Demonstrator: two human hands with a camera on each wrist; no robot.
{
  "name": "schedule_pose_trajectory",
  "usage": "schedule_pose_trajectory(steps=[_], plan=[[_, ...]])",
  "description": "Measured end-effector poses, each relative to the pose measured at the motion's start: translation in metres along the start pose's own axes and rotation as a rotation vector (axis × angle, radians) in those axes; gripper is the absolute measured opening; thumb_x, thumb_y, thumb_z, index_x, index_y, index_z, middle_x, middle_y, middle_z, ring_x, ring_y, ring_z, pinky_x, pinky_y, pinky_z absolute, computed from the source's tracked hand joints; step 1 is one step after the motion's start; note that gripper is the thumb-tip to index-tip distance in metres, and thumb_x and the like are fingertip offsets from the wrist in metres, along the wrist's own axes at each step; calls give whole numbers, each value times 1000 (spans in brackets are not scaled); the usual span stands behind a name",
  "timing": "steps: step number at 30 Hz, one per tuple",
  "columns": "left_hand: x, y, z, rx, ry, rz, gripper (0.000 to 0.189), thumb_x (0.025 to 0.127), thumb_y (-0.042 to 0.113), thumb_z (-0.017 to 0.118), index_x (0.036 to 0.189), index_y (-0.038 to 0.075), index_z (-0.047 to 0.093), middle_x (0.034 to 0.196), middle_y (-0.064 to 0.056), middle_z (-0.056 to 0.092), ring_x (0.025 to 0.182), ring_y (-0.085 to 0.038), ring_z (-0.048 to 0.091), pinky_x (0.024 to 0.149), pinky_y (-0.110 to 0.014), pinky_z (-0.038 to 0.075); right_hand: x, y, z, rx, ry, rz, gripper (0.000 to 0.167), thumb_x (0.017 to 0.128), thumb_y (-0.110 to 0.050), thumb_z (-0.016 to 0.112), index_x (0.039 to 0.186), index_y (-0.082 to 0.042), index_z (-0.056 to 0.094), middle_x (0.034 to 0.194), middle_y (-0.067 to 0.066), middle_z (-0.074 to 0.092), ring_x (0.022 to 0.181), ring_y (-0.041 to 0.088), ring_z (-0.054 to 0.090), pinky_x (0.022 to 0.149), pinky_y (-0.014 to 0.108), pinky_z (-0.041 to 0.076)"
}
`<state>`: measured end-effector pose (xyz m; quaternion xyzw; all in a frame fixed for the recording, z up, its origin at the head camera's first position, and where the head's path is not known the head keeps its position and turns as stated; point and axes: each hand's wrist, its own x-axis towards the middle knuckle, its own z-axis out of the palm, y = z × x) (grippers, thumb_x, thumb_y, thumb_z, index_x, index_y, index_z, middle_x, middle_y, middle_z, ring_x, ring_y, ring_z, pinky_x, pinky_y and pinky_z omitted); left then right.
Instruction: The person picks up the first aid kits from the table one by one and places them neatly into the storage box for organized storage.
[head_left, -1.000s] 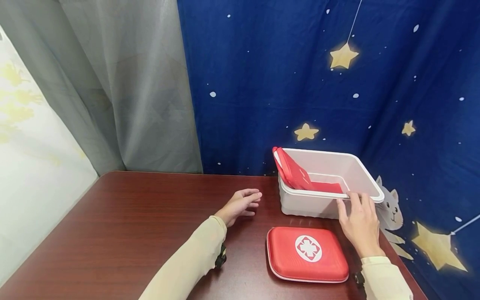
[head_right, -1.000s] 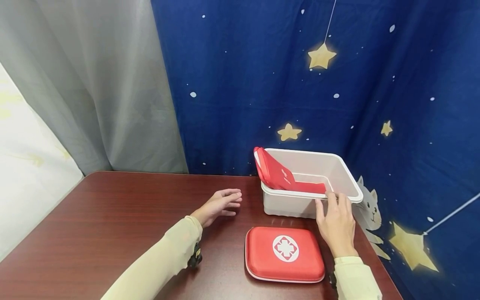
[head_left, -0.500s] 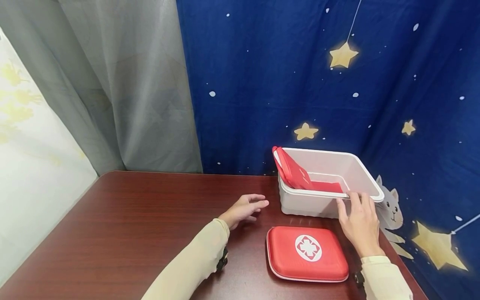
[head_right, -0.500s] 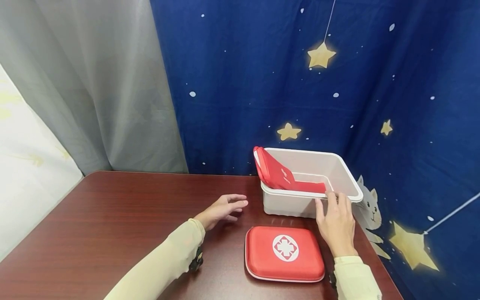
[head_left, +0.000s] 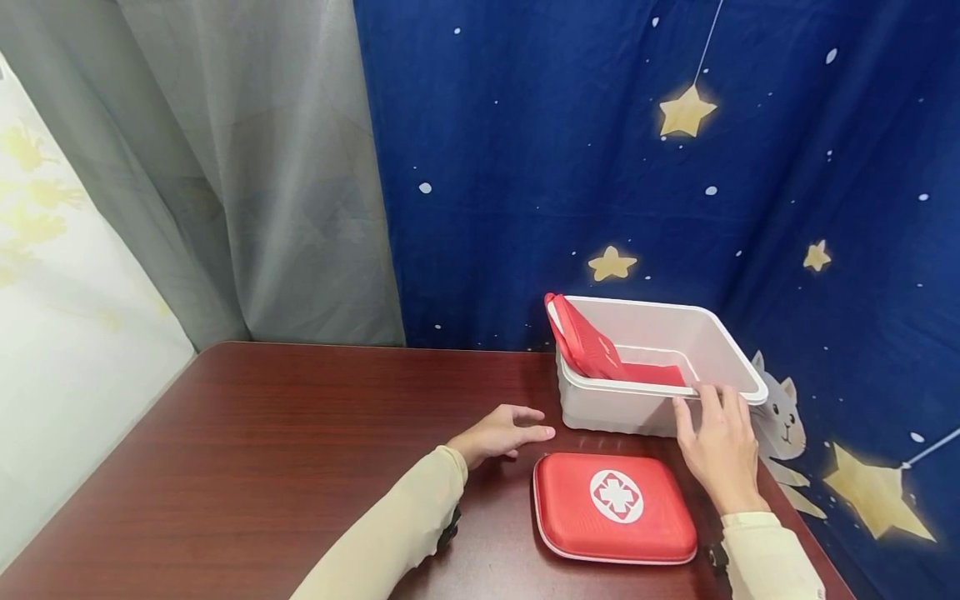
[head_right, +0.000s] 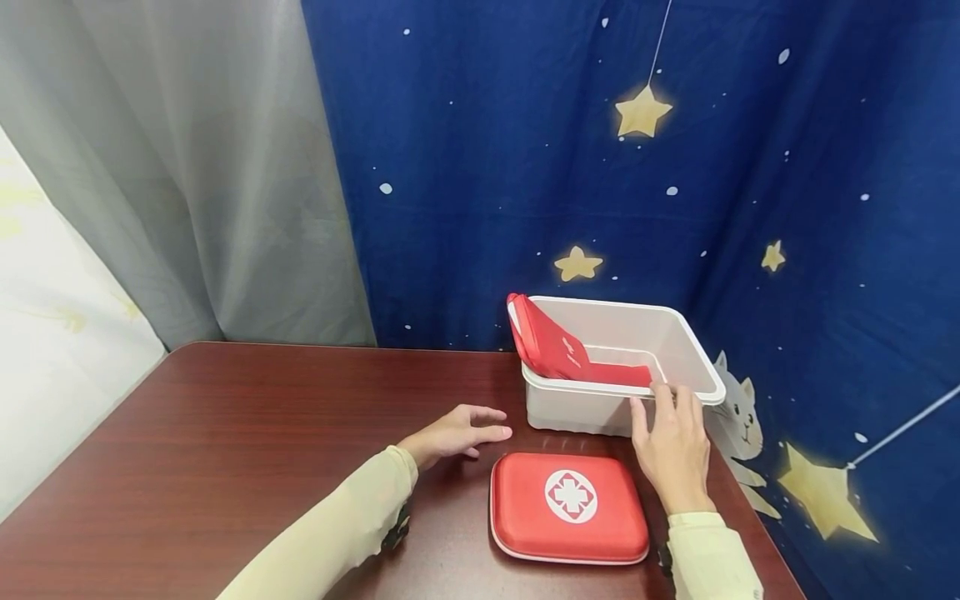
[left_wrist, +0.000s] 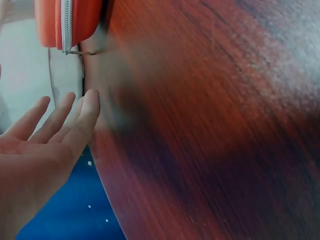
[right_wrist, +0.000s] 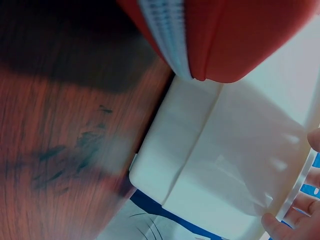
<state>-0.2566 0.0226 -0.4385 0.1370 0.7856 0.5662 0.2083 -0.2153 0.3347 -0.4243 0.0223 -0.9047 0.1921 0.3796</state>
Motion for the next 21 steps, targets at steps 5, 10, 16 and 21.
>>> schedule_pose_trajectory(steps=[5, 10, 16, 21], plan=[[-5, 1, 3, 107, -31, -24, 61, 85, 36, 75, 132, 0, 61, 117, -11, 64, 86, -20, 60, 70, -38, 56, 0, 0, 0, 1, 7, -2, 36, 91, -17, 67, 119, 4, 59, 114, 26, 52, 109, 44, 47, 85, 66, 44], [-7, 0, 6, 176, -70, -22, 63, 84, 40, 76, 131, 1, 62, 100, -6, 60, 73, -21, 56, 62, -33, 51, 0, 0, 0, 1, 10, -4, 35, 91, -16, 68, 119, 4, 59, 114, 26, 52, 108, 44, 48, 84, 66, 44], [-8, 0, 8, 206, -106, -5, 63, 83, 41, 77, 132, 4, 62, 123, -8, 63, 88, -18, 58, 68, -33, 52, 1, 0, -1, -3, 7, -1, 36, 91, -16, 67, 119, 4, 59, 114, 26, 52, 108, 44, 48, 84, 66, 44], [-9, -1, 10, 212, -150, 17, 63, 83, 38, 78, 133, 4, 62, 118, -5, 65, 79, -17, 59, 64, -31, 51, 0, 0, -1, -2, 6, 1, 36, 91, -17, 67, 120, 4, 59, 114, 26, 52, 108, 44, 47, 84, 66, 44]])
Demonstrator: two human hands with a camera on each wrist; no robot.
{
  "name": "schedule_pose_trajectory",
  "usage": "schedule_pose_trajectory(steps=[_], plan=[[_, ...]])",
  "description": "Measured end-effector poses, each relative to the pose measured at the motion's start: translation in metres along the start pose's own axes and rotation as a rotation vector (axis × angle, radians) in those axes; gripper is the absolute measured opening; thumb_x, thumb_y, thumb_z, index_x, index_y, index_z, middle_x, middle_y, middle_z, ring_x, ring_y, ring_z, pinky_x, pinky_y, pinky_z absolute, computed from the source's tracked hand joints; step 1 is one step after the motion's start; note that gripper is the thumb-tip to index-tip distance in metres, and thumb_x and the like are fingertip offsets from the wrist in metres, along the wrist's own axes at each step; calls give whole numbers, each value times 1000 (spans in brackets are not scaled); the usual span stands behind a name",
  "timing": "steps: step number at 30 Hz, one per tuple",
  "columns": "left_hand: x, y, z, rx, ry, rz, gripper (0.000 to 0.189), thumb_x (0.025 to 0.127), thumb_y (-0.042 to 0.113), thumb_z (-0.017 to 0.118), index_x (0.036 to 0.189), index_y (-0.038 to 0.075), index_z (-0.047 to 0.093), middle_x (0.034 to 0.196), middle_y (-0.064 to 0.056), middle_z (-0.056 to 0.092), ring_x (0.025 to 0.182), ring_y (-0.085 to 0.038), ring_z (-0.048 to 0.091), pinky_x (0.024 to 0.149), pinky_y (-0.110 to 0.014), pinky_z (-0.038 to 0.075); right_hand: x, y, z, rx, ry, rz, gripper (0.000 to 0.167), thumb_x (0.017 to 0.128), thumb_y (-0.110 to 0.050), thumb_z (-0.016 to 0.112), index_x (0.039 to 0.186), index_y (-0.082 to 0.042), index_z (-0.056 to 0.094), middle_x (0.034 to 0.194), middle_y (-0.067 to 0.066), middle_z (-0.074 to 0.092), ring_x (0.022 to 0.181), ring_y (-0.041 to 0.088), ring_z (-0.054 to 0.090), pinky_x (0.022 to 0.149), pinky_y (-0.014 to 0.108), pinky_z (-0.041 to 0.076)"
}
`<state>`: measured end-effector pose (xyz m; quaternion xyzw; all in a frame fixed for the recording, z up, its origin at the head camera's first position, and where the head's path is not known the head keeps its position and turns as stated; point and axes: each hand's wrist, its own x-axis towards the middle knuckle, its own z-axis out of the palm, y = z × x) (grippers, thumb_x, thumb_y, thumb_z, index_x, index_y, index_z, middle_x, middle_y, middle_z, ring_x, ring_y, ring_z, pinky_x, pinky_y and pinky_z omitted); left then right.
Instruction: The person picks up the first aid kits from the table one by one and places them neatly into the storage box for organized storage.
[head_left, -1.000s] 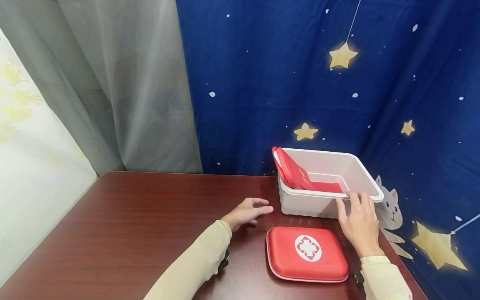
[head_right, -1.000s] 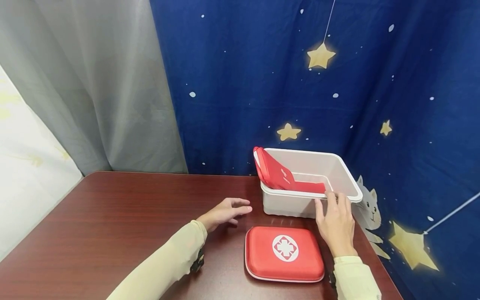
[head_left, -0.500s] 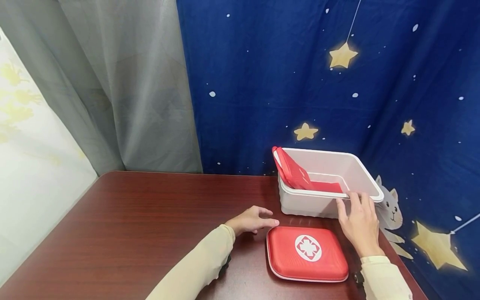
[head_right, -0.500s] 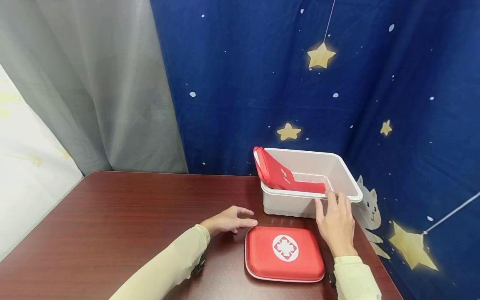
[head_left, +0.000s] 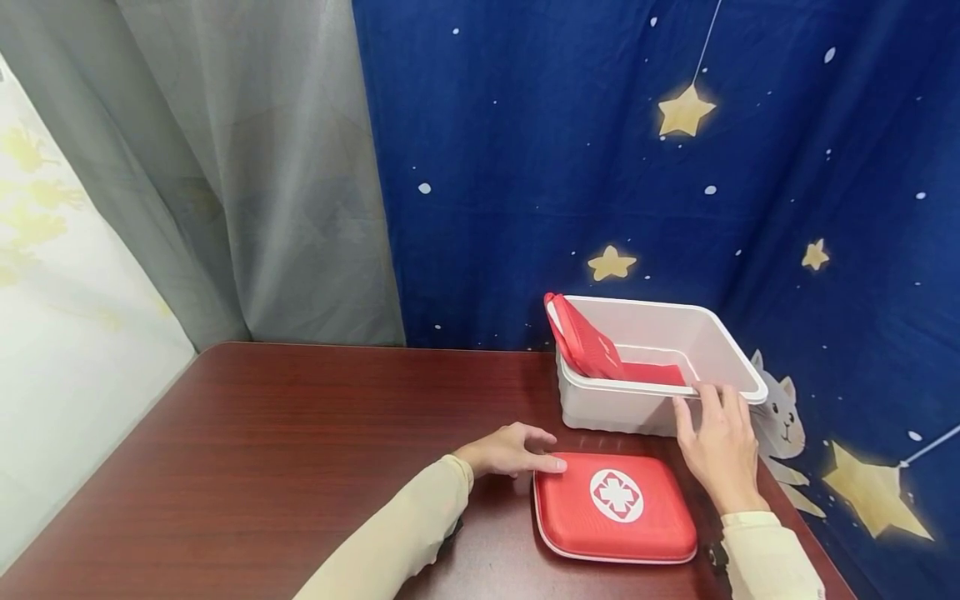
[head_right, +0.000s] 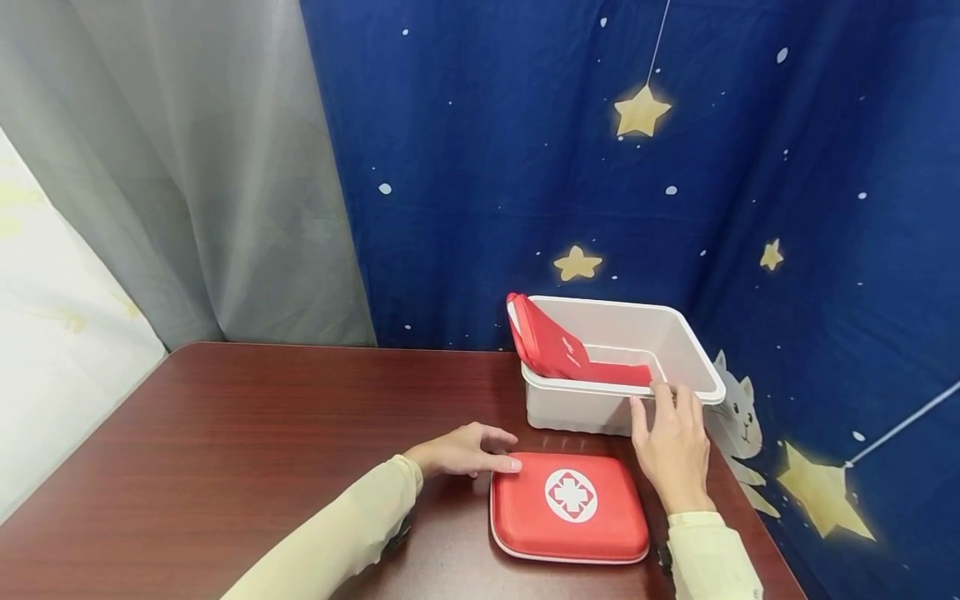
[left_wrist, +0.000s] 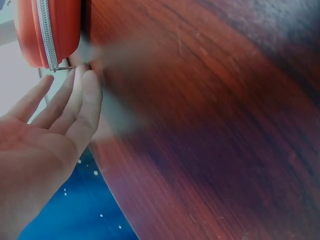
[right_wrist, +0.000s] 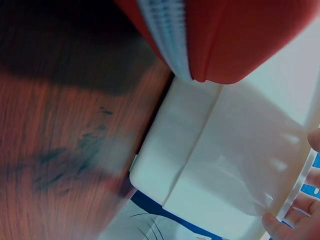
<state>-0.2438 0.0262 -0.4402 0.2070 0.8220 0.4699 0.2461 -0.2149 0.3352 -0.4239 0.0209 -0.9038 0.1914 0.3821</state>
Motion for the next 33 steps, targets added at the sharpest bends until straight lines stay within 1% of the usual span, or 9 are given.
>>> schedule_pose_trajectory(steps=[3, 8, 15, 17, 19, 22, 24, 29, 33], plan=[[0, 1, 2, -4, -17, 14, 62, 83, 36, 78, 133, 4, 61, 115, -3, 66, 75, -16, 60, 62, -32, 53, 0, 0, 0, 0, -1, -1, 36, 92, -17, 67, 120, 4, 59, 114, 26, 52, 108, 44, 47, 84, 66, 44], [0, 2, 7, 8, -17, 37, 61, 82, 31, 80, 133, 2, 61, 112, -2, 68, 85, -10, 60, 61, -30, 53, 0, 0, 0, 0, -5, 2, 36, 92, -17, 67, 120, 4, 59, 115, 26, 52, 109, 44, 47, 84, 67, 44], [-1, 2, 10, -8, -39, 31, 65, 80, 29, 82, 134, 2, 59, 104, 2, 67, 77, -11, 63, 58, -27, 51, 0, 1, 2, -1, -4, 0, 36, 91, -16, 67, 120, 4, 59, 114, 26, 52, 108, 44, 47, 84, 66, 44], [-1, 3, 11, 6, -34, 31, 67, 79, 29, 84, 135, 3, 59, 105, 2, 68, 79, -10, 62, 63, -27, 52, 0, 1, 2, 0, -1, -2, 36, 91, -16, 67, 120, 4, 59, 113, 26, 52, 108, 44, 47, 84, 66, 44], [-1, 3, 13, 41, -22, 38, 69, 77, 31, 86, 135, 4, 59, 109, 2, 68, 85, -8, 63, 73, -26, 53, -1, 1, 2, 1, 1, -3, 36, 91, -16, 68, 119, 4, 59, 113, 26, 52, 108, 44, 47, 83, 66, 44], [1, 3, 14, 113, 4, 50, 73, 73, 35, 88, 134, 7, 60, 116, 3, 68, 98, -4, 59, 90, -23, 49, -1, 2, 2, 2, 0, -3, 36, 91, -17, 68, 120, 4, 59, 113, 26, 52, 108, 44, 47, 83, 66, 44], [1, 3, 15, 139, 7, 56, 75, 72, 37, 88, 135, 8, 60, 119, 3, 68, 103, -3, 59, 96, -24, 47, -1, 2, 2, 1, -3, -1, 36, 91, -17, 67, 120, 4, 59, 113, 26, 52, 107, 44, 47, 84, 66, 44], [2, 4, 17, 163, 21, 54, 78, 71, 40, 89, 136, 10, 60, 119, 4, 66, 103, -4, 58, 96, -26, 47, 0, 1, 2, -1, -9, 1, 37, 92, -16, 67, 121, 5, 59, 114, 26, 52, 108, 44, 47, 85, 66, 44], [1, 3, 18, 190, 53, 62, 78, 69, 40, 90, 134, 10, 61, 117, 4, 67, 103, -4, 58, 95, -25, 47, 0, 2, 1, 1, -8, 1, 36, 92, -16, 67, 120, 5, 59, 114, 26, 52, 108, 44, 47, 84, 66, 44]])
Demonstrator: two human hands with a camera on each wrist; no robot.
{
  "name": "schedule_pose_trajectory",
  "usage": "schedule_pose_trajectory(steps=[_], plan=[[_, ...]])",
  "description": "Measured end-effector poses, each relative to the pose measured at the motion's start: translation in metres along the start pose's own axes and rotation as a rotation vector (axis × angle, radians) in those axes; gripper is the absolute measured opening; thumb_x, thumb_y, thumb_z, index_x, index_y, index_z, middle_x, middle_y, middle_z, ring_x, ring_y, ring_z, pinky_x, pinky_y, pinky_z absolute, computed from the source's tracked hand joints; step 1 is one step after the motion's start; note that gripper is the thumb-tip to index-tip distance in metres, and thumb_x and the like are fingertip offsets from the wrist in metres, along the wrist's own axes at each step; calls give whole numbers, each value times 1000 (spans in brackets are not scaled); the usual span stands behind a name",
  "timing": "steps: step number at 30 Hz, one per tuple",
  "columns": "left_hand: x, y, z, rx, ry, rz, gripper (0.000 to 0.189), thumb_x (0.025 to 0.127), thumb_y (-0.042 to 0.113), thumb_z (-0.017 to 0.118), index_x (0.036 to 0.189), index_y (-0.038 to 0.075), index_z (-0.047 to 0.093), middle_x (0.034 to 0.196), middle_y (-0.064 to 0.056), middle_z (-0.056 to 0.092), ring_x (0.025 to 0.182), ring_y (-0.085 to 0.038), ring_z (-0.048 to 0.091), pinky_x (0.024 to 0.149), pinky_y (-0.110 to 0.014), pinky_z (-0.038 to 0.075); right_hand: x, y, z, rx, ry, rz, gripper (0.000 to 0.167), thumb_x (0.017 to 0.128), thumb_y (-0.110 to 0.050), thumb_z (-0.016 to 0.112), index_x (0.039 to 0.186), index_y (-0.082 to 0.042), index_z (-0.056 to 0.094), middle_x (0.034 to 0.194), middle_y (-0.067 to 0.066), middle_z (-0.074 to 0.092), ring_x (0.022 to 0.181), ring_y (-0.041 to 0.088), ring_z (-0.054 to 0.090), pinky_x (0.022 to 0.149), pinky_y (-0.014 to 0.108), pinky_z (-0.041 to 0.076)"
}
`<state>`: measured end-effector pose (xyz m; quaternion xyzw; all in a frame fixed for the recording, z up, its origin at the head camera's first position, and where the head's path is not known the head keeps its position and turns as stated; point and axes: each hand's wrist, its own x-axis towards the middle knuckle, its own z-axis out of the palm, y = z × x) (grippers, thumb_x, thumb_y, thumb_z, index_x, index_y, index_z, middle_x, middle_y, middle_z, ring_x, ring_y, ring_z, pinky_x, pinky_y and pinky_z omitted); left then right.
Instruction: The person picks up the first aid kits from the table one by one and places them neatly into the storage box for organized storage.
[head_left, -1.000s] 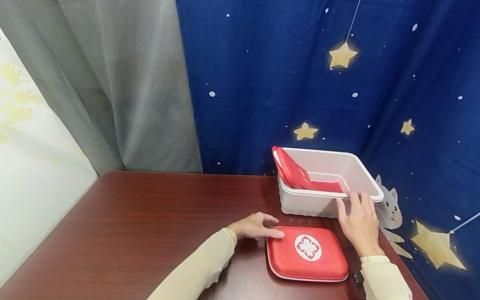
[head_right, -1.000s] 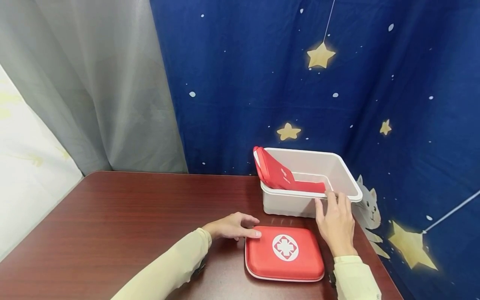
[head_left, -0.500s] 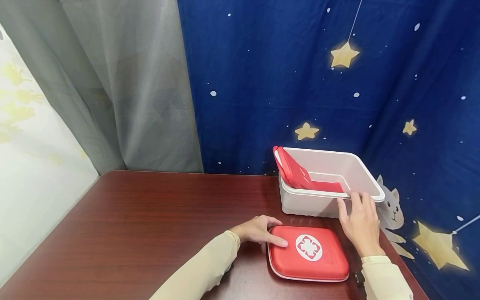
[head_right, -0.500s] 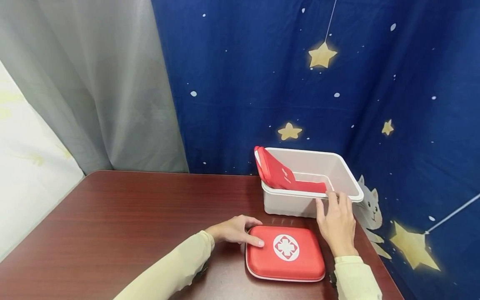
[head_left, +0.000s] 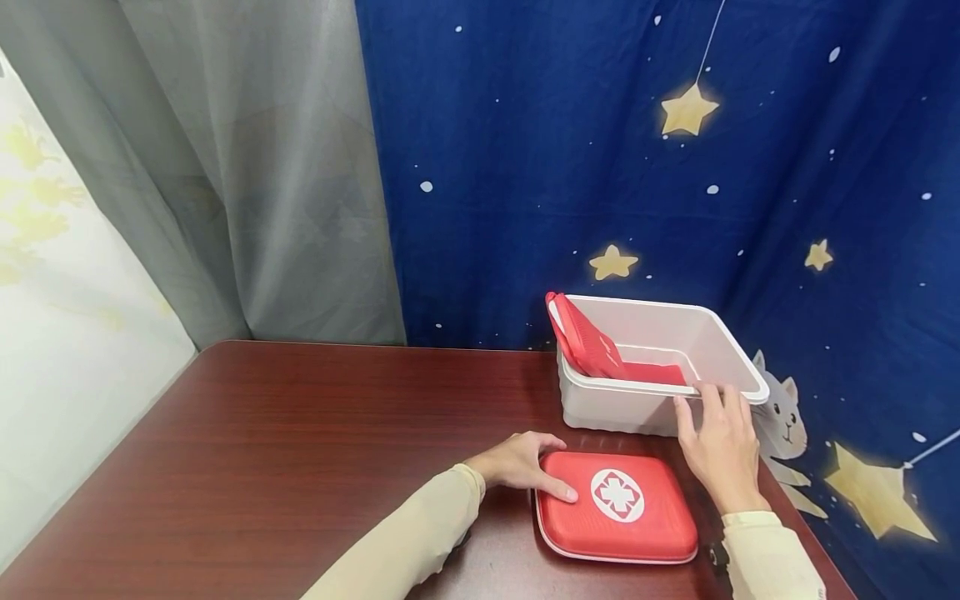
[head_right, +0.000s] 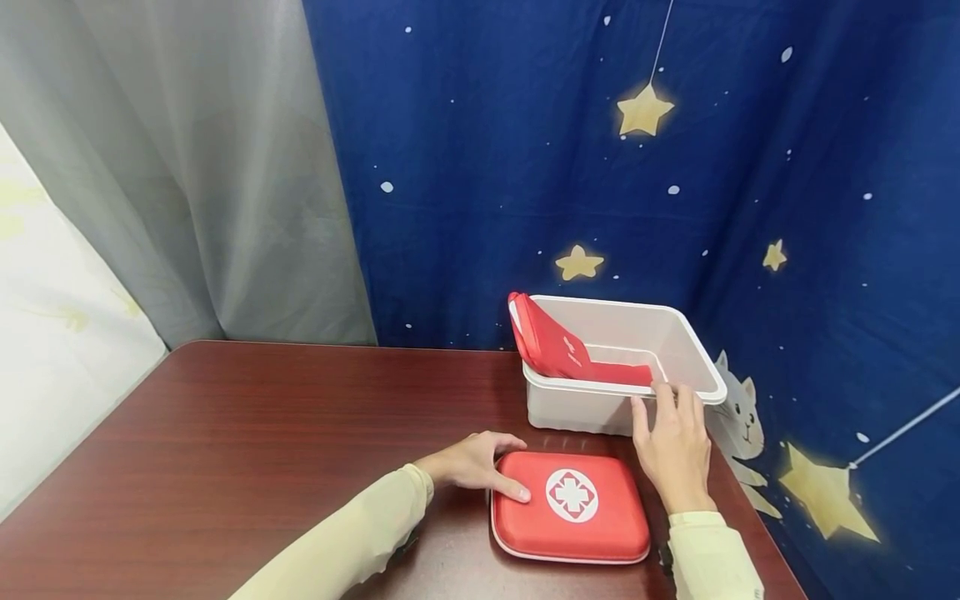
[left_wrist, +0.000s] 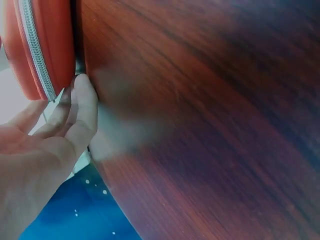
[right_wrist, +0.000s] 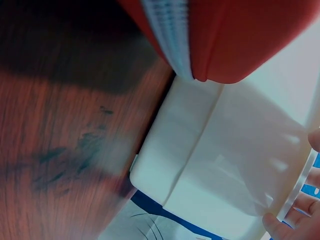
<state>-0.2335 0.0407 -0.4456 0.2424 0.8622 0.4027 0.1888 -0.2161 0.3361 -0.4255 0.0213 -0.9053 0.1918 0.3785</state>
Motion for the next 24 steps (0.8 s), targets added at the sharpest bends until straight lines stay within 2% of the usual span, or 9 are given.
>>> schedule_pose_trajectory(steps=[11, 18, 24], plan=[[2, 1, 2, 10, 28, -16, 79, 65, 39, 92, 131, 8, 62, 120, 1, 68, 108, -7, 59, 95, -25, 47, 0, -1, -1, -4, -2, 5, 36, 92, -17, 67, 120, 4, 59, 114, 26, 52, 108, 43, 47, 83, 67, 45], [1, 2, 2, -59, 32, -25, 70, 64, 32, 93, 124, 7, 66, 105, 5, 69, 95, -5, 59, 89, -23, 48, 0, -1, -1, -1, 0, 2, 36, 92, -17, 67, 120, 4, 59, 113, 25, 52, 107, 43, 48, 82, 67, 45], [-1, 1, 4, -111, 41, -46, 64, 64, 29, 93, 116, 2, 68, 90, 8, 66, 86, -6, 58, 83, -23, 49, 0, -2, -1, -1, -5, 6, 36, 92, -17, 67, 121, 4, 59, 114, 26, 52, 109, 43, 47, 83, 67, 45]])
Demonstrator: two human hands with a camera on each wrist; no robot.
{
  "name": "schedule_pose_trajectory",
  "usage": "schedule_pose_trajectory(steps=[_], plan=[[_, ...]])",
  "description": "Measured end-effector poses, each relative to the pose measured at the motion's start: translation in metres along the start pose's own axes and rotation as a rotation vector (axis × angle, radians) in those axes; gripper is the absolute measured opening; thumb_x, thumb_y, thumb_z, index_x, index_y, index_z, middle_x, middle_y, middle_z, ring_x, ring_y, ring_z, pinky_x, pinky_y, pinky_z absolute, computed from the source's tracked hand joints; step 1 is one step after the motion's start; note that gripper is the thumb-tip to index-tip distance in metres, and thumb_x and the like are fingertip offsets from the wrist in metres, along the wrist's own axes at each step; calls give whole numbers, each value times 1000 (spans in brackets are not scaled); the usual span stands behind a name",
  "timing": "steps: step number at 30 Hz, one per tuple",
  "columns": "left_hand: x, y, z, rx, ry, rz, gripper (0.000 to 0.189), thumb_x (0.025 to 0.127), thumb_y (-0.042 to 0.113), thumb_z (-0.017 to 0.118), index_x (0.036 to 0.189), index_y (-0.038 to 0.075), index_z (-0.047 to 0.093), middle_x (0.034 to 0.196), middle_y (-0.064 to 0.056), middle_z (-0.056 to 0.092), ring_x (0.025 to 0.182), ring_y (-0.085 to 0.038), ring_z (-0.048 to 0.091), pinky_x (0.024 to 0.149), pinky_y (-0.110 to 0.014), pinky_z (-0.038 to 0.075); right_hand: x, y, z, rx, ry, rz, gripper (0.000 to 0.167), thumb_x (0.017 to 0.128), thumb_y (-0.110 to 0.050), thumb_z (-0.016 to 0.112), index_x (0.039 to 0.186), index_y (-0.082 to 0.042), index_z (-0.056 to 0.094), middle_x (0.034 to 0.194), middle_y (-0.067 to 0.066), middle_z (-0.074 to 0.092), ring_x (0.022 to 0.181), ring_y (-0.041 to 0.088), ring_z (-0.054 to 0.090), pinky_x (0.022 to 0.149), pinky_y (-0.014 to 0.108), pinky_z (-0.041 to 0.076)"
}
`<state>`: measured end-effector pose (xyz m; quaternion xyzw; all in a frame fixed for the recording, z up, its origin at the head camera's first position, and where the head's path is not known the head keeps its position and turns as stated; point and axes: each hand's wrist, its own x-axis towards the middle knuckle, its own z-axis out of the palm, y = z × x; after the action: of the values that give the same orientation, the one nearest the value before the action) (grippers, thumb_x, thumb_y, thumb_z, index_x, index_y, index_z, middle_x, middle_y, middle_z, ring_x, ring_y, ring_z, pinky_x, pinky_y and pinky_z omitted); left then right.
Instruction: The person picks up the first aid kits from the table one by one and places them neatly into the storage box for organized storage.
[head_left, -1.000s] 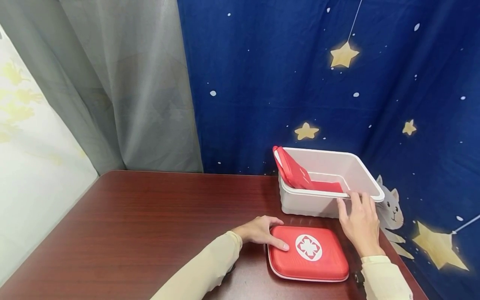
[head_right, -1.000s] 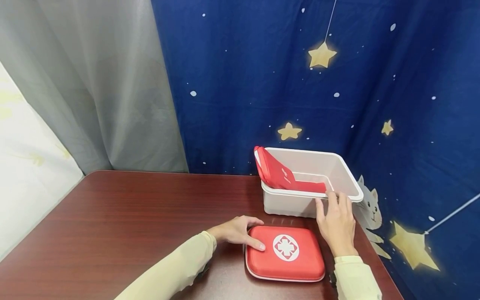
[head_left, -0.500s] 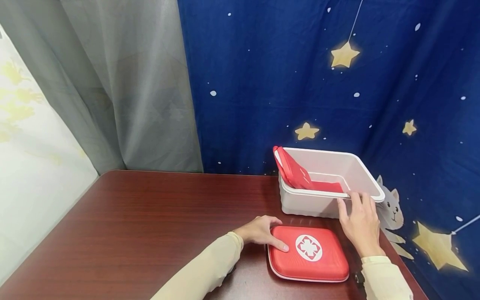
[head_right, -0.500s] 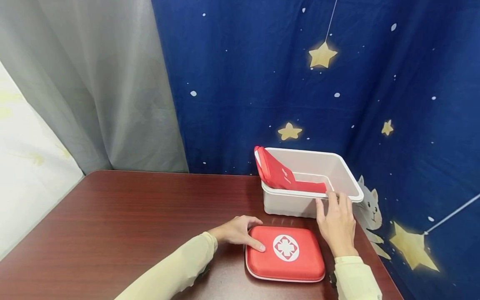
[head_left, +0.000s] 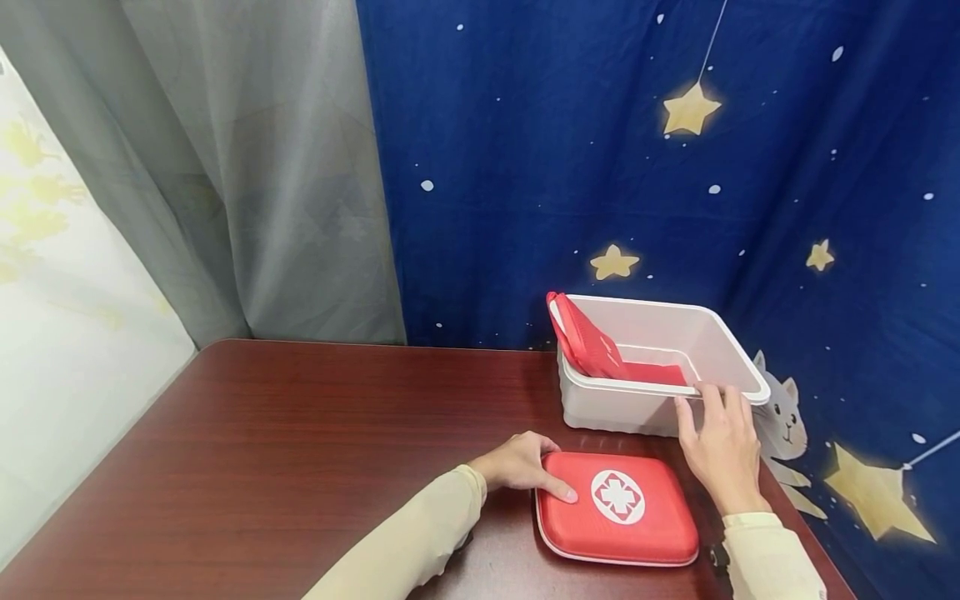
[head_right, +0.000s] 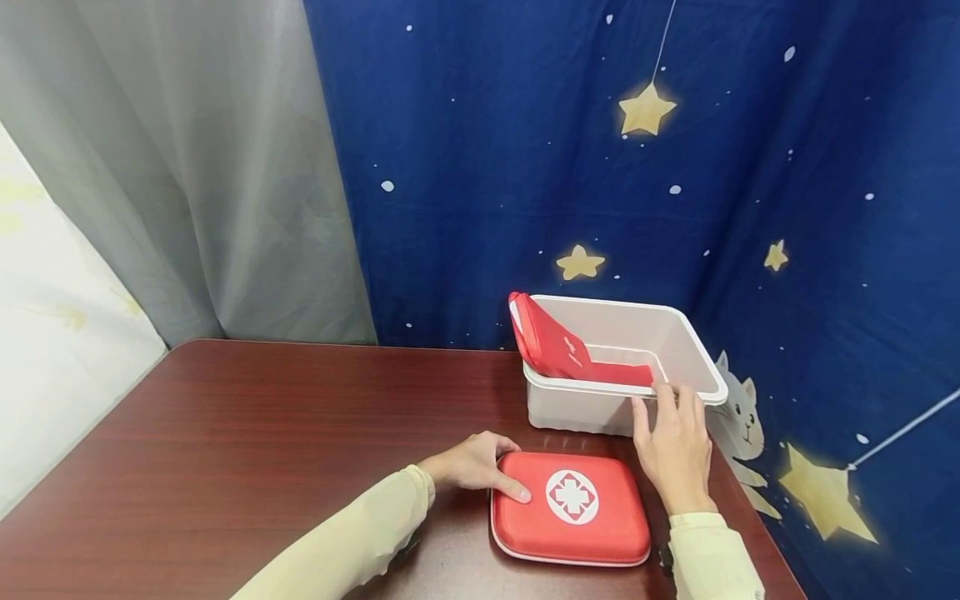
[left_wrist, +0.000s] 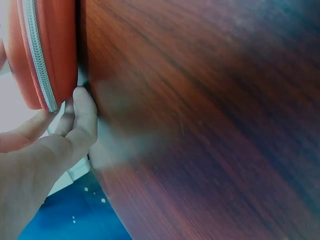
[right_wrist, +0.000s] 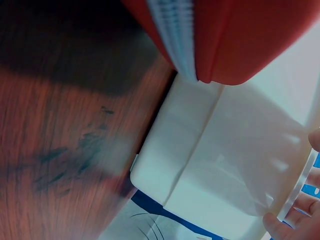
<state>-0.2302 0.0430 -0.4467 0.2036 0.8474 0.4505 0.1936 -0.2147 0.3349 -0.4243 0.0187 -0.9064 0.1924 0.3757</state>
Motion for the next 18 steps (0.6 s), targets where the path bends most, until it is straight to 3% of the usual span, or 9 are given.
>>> schedule_pose_trajectory(steps=[12, 18], plan=[[0, 2, -1, 31, 13, -13, 60, 61, 32, 95, 108, 6, 67, 87, 8, 63, 85, -8, 56, 83, -24, 48, 0, 0, 1, 4, 7, -3, 36, 91, -17, 67, 120, 4, 59, 114, 26, 52, 109, 43, 48, 84, 67, 45], [-1, 0, 1, -36, 19, -7, 61, 64, 29, 94, 113, 6, 65, 90, 8, 63, 86, -8, 55, 82, -25, 48, 0, 0, 1, 5, 7, -1, 36, 92, -17, 67, 120, 4, 59, 114, 26, 52, 110, 43, 47, 85, 67, 44]])
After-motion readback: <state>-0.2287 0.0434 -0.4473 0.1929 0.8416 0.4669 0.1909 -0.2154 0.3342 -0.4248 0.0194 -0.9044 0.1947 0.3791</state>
